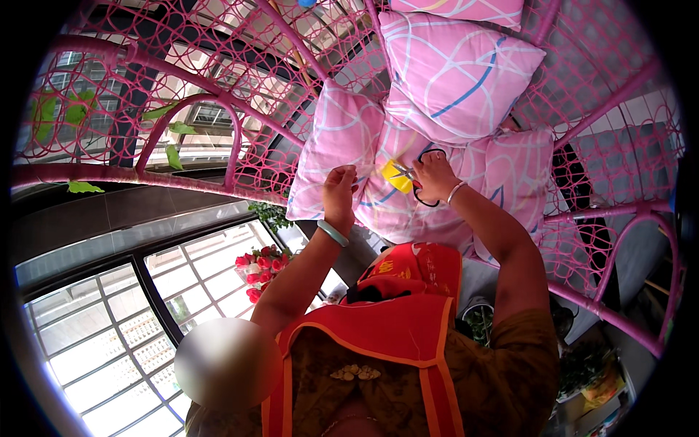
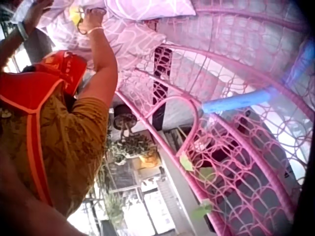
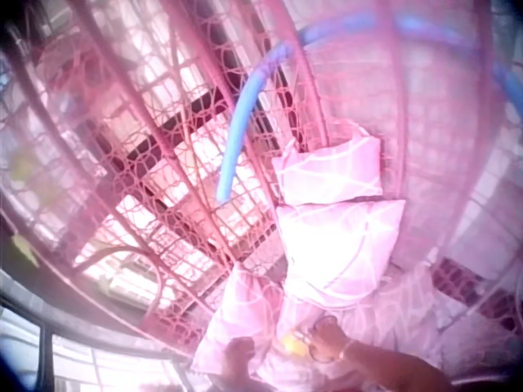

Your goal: The person uses yellow tape and wire to secure the frame joints of a pink woven hanging chair.

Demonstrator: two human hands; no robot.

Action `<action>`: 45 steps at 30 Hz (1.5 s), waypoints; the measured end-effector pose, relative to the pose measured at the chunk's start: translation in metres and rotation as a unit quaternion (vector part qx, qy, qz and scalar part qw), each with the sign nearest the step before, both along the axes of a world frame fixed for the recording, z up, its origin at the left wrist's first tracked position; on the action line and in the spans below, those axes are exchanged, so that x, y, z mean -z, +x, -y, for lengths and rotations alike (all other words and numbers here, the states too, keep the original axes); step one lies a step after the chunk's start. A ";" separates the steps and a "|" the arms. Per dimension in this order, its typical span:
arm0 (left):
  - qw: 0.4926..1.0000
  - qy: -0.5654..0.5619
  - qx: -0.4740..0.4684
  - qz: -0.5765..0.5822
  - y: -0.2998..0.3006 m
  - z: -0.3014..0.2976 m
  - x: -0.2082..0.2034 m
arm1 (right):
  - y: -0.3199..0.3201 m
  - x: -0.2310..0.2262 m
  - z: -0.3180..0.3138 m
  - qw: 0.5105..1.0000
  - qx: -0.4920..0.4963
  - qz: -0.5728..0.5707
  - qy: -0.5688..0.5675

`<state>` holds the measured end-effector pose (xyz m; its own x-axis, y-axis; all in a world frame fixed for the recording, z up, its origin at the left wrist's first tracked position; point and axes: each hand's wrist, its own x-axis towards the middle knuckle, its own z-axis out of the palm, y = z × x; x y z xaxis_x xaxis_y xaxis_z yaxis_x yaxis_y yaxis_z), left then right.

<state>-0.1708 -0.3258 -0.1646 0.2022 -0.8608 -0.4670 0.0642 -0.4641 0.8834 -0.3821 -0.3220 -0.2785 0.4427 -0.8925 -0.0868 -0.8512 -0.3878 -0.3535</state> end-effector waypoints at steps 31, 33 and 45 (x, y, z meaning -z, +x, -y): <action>0.996 -0.052 0.046 -0.047 -0.013 -0.023 -0.019 | 0.054 0.014 -0.017 0.988 0.071 0.130 0.050; 0.996 -0.063 0.042 -0.050 -0.012 -0.017 -0.037 | 0.046 0.019 -0.024 0.984 0.096 0.143 0.035; 0.984 -0.115 -0.031 -0.134 0.036 -0.006 -0.100 | -0.041 0.069 -0.101 0.947 0.280 0.059 0.145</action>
